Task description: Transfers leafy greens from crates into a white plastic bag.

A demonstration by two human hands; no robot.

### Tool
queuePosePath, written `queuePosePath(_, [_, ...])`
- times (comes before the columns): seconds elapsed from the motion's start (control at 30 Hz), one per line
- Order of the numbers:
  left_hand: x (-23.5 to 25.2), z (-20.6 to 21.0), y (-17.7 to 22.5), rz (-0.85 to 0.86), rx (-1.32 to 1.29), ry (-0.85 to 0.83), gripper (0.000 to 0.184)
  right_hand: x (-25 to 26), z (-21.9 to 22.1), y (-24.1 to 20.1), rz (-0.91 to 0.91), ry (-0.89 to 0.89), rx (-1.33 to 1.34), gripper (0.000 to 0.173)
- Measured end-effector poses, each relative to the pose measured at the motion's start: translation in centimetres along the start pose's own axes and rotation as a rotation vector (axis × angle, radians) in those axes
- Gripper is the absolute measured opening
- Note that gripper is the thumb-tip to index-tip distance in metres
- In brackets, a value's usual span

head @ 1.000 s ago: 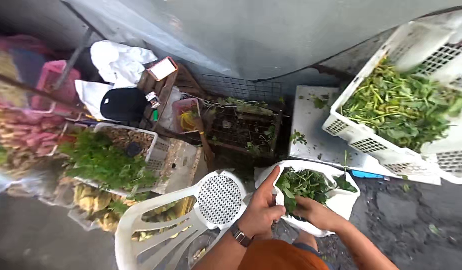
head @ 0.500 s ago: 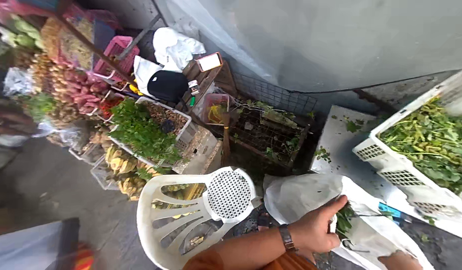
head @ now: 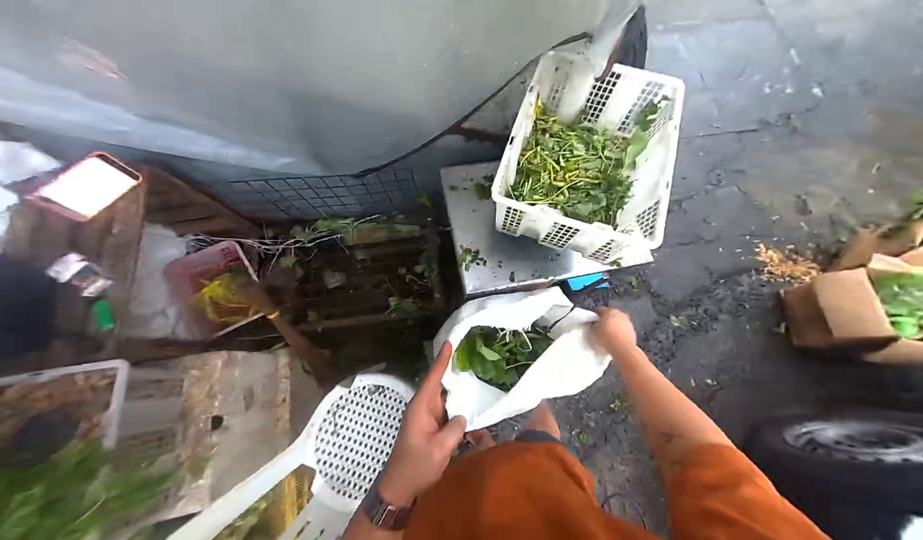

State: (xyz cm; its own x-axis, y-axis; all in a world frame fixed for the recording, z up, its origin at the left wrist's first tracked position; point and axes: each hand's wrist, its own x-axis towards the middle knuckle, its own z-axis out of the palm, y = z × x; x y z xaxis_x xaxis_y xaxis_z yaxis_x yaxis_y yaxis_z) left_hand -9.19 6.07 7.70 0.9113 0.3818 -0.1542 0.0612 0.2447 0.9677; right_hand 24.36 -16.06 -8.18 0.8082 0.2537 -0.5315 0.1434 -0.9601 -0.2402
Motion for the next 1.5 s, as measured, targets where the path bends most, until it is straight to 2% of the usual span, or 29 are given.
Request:
queuePosePath(0.07, [-0.4,-0.4,-0.4,0.008,-0.036,-0.002,0.1,-0.8,-1.6,1.8,0.0,0.149,0.102,0.033])
queuePosePath(0.17, [-0.1,-0.4,-0.4,0.009,-0.032,-0.014,0.1,-2.0,-2.2,3.6,-0.182,0.133,0.021,0.033])
queuePosePath(0.2, [0.2,-0.3,-0.4,0.017,-0.022,-0.017,0.1,-2.4,-2.8,3.9,-0.2,0.181,0.063,0.034])
queuePosePath(0.27, [0.7,-0.2,-0.4,0.052,0.0,-0.009,0.1,-2.8,-4.3,4.4,-0.099,0.34,0.327,0.034])
queuePosePath(0.37, [2.1,-0.3,0.3,0.092,0.016,-0.025,0.103,-3.4,-6.2,4.6,0.134,0.654,0.875,0.039])
queuePosePath(0.4, [2.6,-0.2,0.6,0.091,0.021,-0.04,0.105,-4.2,-7.2,3.5,0.075,0.711,0.951,0.042])
queuePosePath(0.43, [3.0,-0.1,0.7,0.087,0.02,-0.054,0.107,-5.4,-7.7,1.7,-0.101,0.673,0.96,0.044])
queuePosePath(0.47, [3.5,0.1,0.8,0.083,0.027,-0.07,0.107,-6.8,-7.6,-0.5,-0.313,0.534,0.899,0.043])
queuePosePath(0.5, [4.0,0.6,0.8,0.082,0.037,-0.085,0.107,-8.4,-7.1,-2.6,-0.503,0.309,0.777,0.04])
queuePosePath(0.53, [4.4,1.1,0.8,0.077,0.045,-0.077,0.107,-9.7,-6.3,-4.4,-0.647,0.017,0.596,0.042])
queuePosePath(0.57, [4.8,1.6,0.9,0.066,0.047,-0.035,0.105,-10.3,-5.7,-5.7,-0.713,-0.278,0.351,0.047])
queuePosePath(0.63, [6.0,2.1,1.4,0.048,0.01,0.106,0.104,-8.8,-5.3,-6.1,-0.603,-0.735,-0.102,0.061])
queuePosePath(0.67, [6.5,2.1,1.5,0.035,-0.017,0.15,0.104,-7.1,-5.8,-5.2,-0.489,-0.817,-0.264,0.065])
queuePosePath(0.7, [6.8,2.0,1.3,0.017,-0.04,0.174,0.104,-5.2,-6.8,-3.7,-0.356,-0.774,-0.356,0.07])
queuePosePath(0.77, [7.1,2.5,1.0,-0.006,-0.057,0.187,0.107,-2.5,-10.3,-1.6,-0.141,-0.508,-0.388,0.083])
queuePosePath(0.83, [7.3,3.6,1.0,-0.005,-0.03,0.192,0.107,-1.3,-13.6,-1.8,-0.096,-0.201,-0.436,0.106])
queuePosePath(0.87, [7.1,4.1,1.0,0.002,-0.011,0.199,0.105,-1.8,-15.2,-2.3,-0.103,-0.113,-0.434,0.112])
queuePosePath(0.93, [6.4,4.2,1.0,0.027,0.02,0.233,0.103,-4.4,-17.6,-2.7,-0.2,-0.076,-0.272,0.101])
queuePosePath(1.03, [5.4,3.3,1.5,-0.003,0.056,0.242,0.1,-7.0,-20.6,-2.8,-0.351,-0.162,0.042,0.056])
queuePosePath(1.07, [5.4,3.0,2.1,-0.044,0.157,0.228,0.097,-6.4,-21.9,-2.9,-0.391,-0.121,0.145,0.05])
queuePosePath(1.13, [5.9,2.9,4.5,-0.132,0.66,0.23,0.081,-2.1,-24.2,-3.1,-0.371,0.068,0.339,0.051])
queuePosePath(1.2, [7.7,4.1,7.3,-0.09,1.245,0.312,0.055,4.4,-25.1,-2.5,-0.228,0.21,0.605,0.073])
queuePosePath(1.23, [9.0,4.8,8.4,0.007,1.403,0.369,0.045,6.8,-25.1,-2.2,-0.136,0.233,0.755,0.083])
queuePosePath(1.27, [10.5,5.4,9.4,0.095,1.485,0.391,0.044,8.2,-24.7,-1.9,-0.041,0.233,0.902,0.089])
queuePosePath(1.33, [14.5,6.3,10.2,0.117,1.554,0.302,0.053,7.2,-23.5,-1.3,0.032,0.336,1.112,0.079])
queuePosePath(1.37, [16.7,6.6,10.0,0.014,1.565,0.204,0.062,5.2,-22.3,-0.8,-0.058,0.455,1.133,0.067])
queuePosePath(1.43, [21.0,6.9,8.4,-0.286,1.588,-0.01,0.077,-0.1,-19.2,-0.8,-0.454,0.556,1.044,0.038])
queuePosePath(1.47, [22.8,7.0,7.1,-0.407,1.599,-0.103,0.076,-2.2,-17.1,-1.5,-0.669,0.484,0.957,0.027])
queuePosePath(1.5, [24.0,7.0,5.6,-0.491,1.611,-0.182,0.068,-3.7,-14.6,-2.2,-0.842,0.326,0.82,0.027])
